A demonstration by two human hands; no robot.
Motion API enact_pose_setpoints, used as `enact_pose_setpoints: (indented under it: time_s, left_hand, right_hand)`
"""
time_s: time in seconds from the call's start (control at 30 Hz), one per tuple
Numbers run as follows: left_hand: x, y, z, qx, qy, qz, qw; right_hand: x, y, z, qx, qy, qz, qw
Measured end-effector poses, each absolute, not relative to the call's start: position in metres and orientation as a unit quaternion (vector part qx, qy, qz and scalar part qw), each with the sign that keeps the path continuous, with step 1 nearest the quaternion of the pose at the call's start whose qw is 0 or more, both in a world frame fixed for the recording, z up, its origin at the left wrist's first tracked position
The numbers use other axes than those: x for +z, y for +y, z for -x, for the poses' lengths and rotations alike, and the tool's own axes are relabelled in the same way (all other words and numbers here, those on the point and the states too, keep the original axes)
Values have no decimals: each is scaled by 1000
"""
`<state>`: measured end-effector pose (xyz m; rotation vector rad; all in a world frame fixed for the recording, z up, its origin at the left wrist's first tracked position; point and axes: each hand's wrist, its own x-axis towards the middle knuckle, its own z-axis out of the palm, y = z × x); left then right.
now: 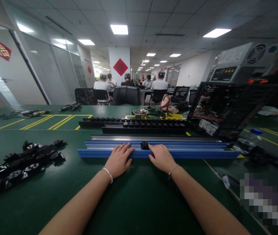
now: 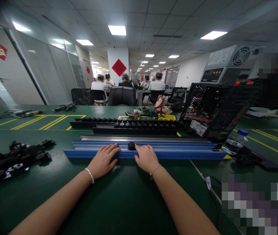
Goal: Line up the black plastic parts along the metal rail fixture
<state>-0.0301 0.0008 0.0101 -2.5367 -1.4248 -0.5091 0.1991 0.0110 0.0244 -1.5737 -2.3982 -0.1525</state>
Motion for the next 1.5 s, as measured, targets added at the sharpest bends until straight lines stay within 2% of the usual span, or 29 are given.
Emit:
enact_pose_setpoints:
  time_s: [0.43, 0.9, 1.27, 1.5]
  left_hand:
    - [7, -2, 24, -147, -470, 861, 129]
    - [7, -2, 24, -146, -472, 862, 115]
    - [7, -1, 23, -152, -474, 860, 109]
    - [6, -2, 19, -166, -486, 851, 113]
  right_hand:
    - [17, 7, -191, -85, -832, 530, 141]
    - [13, 5, -185, -82, -832, 522, 170]
    - [18, 4, -186, -53, -844, 512, 151]
    - [18, 2, -183, -78, -835, 528, 134]
